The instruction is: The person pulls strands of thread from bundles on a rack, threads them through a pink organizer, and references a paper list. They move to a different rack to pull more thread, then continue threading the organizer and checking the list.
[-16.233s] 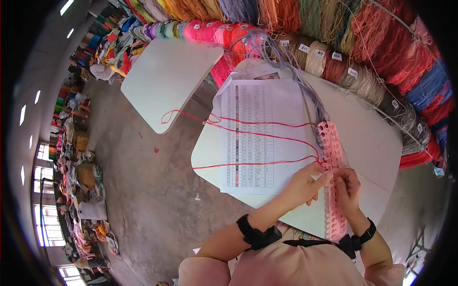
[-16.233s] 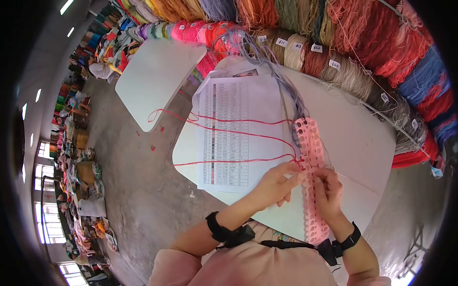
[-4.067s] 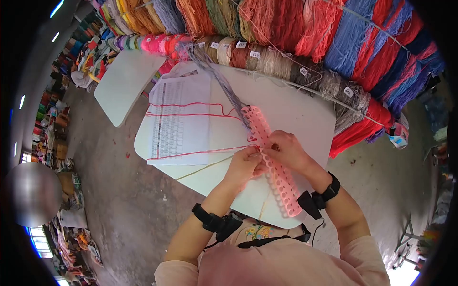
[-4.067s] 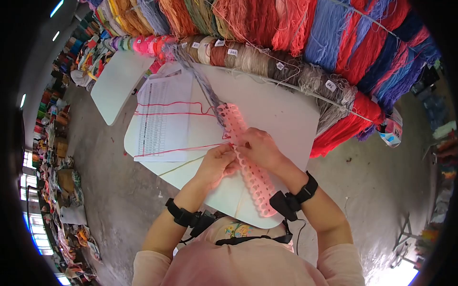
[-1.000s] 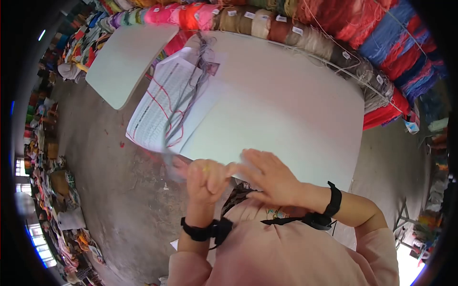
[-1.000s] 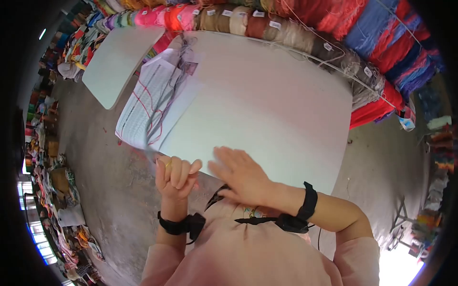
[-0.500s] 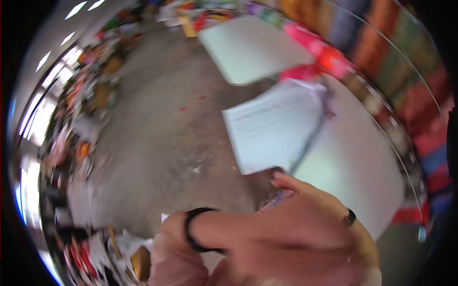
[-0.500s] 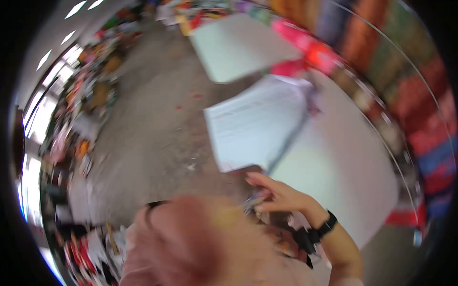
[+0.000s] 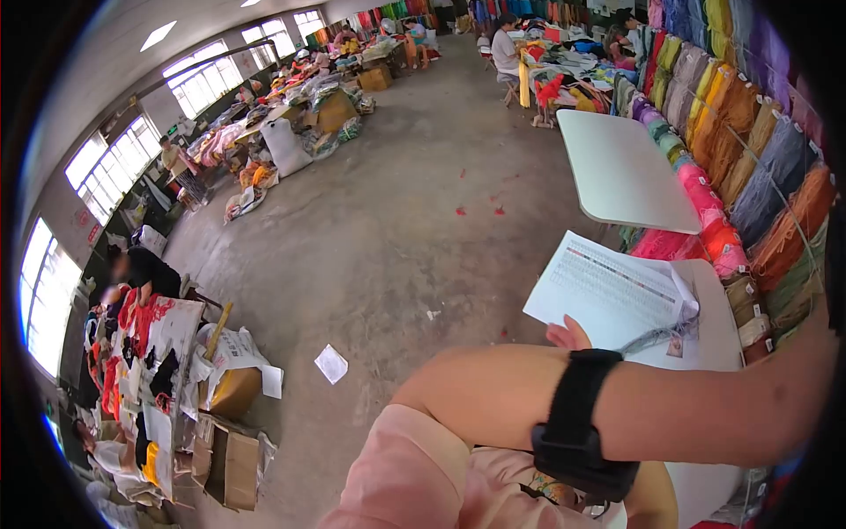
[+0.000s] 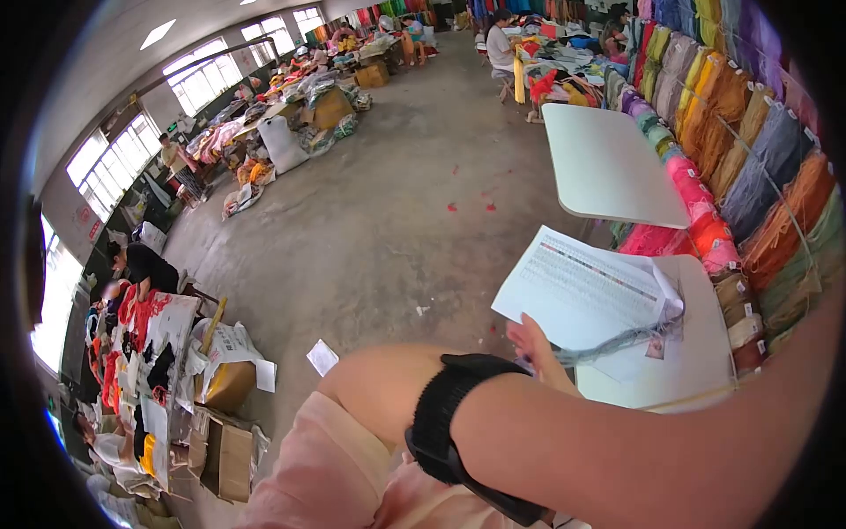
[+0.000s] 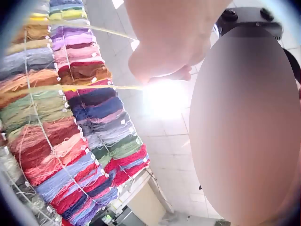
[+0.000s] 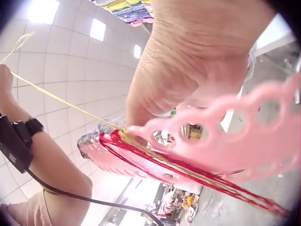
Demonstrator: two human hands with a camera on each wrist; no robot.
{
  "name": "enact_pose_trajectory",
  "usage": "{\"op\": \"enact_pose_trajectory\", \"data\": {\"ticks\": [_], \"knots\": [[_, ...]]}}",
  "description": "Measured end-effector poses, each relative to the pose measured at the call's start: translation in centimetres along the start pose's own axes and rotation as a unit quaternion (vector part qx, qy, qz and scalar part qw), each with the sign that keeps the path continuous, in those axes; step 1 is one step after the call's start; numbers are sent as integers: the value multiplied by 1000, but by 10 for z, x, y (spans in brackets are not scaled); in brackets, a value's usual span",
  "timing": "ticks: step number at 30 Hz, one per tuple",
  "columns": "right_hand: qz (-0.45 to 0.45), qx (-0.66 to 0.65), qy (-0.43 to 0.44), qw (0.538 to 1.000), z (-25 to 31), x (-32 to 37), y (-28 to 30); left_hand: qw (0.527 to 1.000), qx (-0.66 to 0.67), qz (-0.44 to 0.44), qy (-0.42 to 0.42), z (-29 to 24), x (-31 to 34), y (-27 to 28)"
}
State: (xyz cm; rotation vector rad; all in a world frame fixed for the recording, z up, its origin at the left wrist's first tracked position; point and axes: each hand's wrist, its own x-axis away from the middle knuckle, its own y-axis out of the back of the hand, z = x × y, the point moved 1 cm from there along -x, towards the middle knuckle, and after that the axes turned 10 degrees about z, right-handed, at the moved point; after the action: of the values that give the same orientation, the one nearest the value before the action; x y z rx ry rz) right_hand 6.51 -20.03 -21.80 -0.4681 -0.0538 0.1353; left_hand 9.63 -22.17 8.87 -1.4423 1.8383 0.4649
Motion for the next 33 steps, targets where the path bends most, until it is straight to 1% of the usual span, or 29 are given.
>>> {"op": "enact_pose_trajectory", "data": {"ticks": [4, 6, 8, 10, 11, 12, 13, 14, 15, 16, 17, 19, 20, 21, 23, 24, 25, 27, 29, 30, 31, 32, 33], "knots": [[63, 7, -46, 997, 30, 50, -35, 996, -71, -28, -53, -1, -38, 2], [97, -19, -63, 993, 53, 81, -53, 991, -99, -45, -76, -6, -56, 9], [115, -63, -61, 990, 71, 113, -64, 987, -110, -66, -93, -14, -69, 21], [98, -123, -30, 987, 79, 137, -67, 985, -110, -86, -97, -23, -75, 36], [74, -156, -7, 985, 80, 146, -68, 986, -103, -96, -90, -27, -74, 46], [42, -188, 21, 981, 82, 156, -68, 987, -88, -106, -77, -32, -71, 55], [-17, -216, 49, 975, 79, 164, -67, 989, -62, -122, -59, -36, -61, 67], [-73, -239, 80, 965, 76, 171, -65, 991, -37, -125, -34, -38, -47, 79], [-7, -273, 105, 956, 79, 178, -55, 992, -12, -129, -10, -41, -32, 92], [59, -304, 130, 942, 81, 185, -44, 982, 34, -183, 26, -40, -17, 94], [103, -321, 145, 930, 81, 191, -32, 967, 79, -235, 61, -38, 0, 92], [86, -388, 155, 904, 86, 200, -21, 930, 125, -303, 164, -31, 36, 108], [79, -373, 164, 910, 89, 203, -16, 932, 155, -259, 200, -27, 61, 120], [70, -357, 171, 915, 92, 206, -11, 928, 149, -262, 221, -29, 85, 119], [0, -371, 186, 910, 98, 213, -3, 915, 175, -254, 260, -35, 135, 134], [-36, -377, 192, 905, 101, 216, 1, 902, 175, -288, 271, -40, 160, 139], [-11, -351, 214, 912, 104, 216, 6, 887, 175, -322, 281, -44, 184, 145], [-54, -356, 227, 905, 100, 223, 12, 848, 213, -419, 244, -52, 234, 163], [-107, -350, 239, 900, 99, 223, 12, 820, 215, -496, 187, -60, 281, 185], [-81, -350, 219, 907, 94, 224, 18, 800, 141, -517, 269, -64, 315, 205], [-56, -349, 200, 914, 88, 230, 30, 770, 65, -530, 349, -68, 350, 227], [-30, -347, 181, 920, 84, 232, 37, 732, -10, -535, 423, -68, 369, 238], [-134, -339, 173, 915, 89, 227, 29, 726, -133, -493, 460, -63, 371, 239]]}}
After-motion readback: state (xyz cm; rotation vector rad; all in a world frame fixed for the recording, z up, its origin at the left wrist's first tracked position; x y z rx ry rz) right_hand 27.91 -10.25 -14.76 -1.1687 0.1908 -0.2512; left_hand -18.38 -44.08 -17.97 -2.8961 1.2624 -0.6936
